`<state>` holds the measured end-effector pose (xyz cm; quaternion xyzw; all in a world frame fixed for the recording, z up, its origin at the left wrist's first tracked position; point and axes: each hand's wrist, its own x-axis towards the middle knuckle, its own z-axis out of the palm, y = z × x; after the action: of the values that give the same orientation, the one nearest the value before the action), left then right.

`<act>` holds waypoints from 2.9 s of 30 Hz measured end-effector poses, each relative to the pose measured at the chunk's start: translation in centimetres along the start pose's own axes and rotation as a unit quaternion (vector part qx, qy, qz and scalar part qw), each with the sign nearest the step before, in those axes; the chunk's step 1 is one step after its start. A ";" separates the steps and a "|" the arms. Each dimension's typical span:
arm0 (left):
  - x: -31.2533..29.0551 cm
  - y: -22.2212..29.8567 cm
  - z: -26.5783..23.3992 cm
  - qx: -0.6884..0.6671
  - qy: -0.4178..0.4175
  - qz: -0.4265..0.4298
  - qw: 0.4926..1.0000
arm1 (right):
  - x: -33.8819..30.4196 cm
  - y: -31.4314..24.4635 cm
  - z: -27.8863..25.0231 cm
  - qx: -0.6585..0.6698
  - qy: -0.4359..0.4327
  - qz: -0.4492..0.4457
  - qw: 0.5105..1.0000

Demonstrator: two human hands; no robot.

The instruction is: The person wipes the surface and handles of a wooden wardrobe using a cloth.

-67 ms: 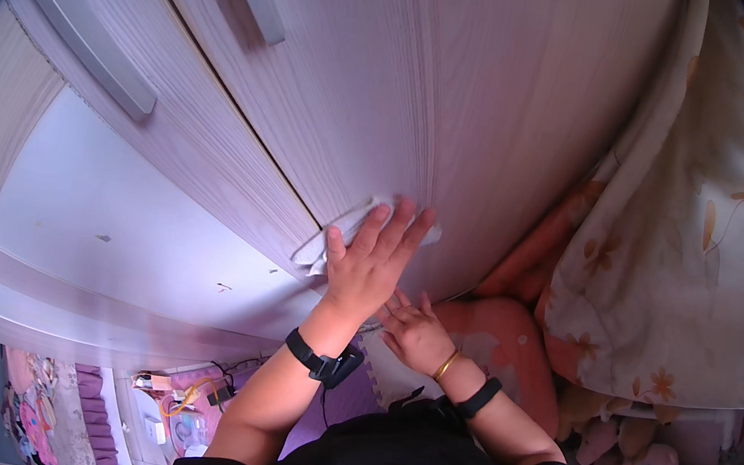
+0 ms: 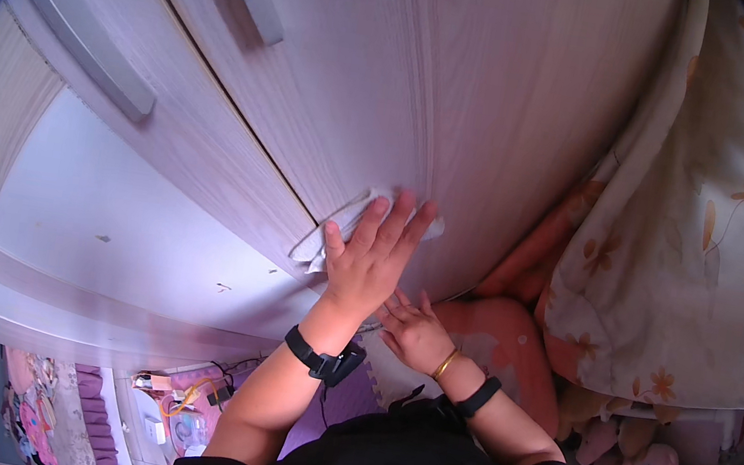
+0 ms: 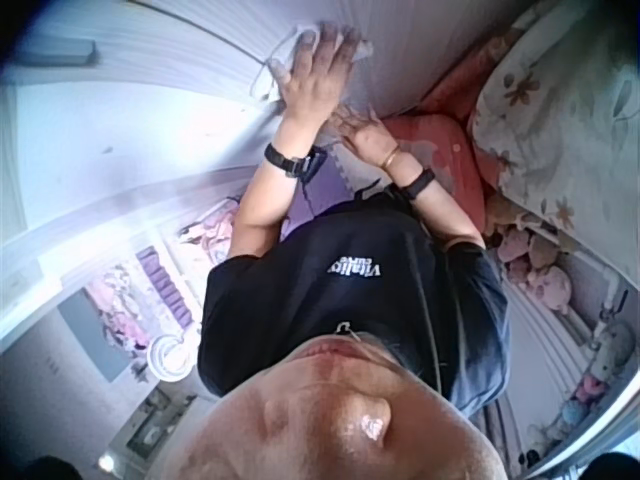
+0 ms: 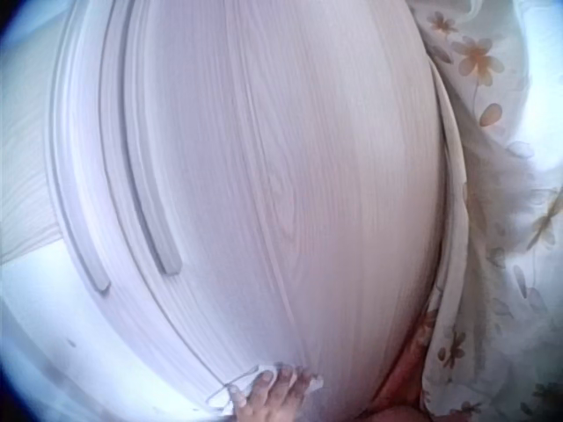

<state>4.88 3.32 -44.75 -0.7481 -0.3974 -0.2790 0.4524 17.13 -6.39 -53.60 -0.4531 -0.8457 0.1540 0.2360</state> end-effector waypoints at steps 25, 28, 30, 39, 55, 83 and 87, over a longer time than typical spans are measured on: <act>1.3 3.1 1.7 0.041 -0.012 0.038 0.998 | -1.1 2.3 -0.5 -0.029 -0.017 0.035 0.999; -1.1 3.8 2.2 0.071 -0.033 0.083 0.994 | -1.4 2.5 -0.8 -0.030 -0.019 0.029 0.999; -1.2 3.9 1.8 0.056 -0.056 0.097 0.992 | -1.8 2.8 -0.7 -0.029 -0.017 0.026 0.999; 5.7 3.2 0.4 0.040 -0.020 0.054 0.998 | -1.5 2.8 -1.8 -0.009 0.030 0.049 0.998; 7.3 5.1 0.5 0.001 -0.034 0.059 0.998 | -1.7 3.7 -2.5 0.004 0.045 0.066 0.997; 4.6 8.6 2.6 -0.004 -0.085 0.145 0.986 | -3.3 5.6 -1.9 0.000 0.130 0.090 0.987; 9.1 8.3 1.2 -0.023 -0.071 0.101 0.992 | -3.2 5.6 -2.3 0.002 0.083 0.109 0.991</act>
<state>16.80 5.25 -41.98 -0.8124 -0.3443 -0.1877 0.4315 23.79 -5.93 -55.17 -0.5532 -0.7687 0.1425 0.2878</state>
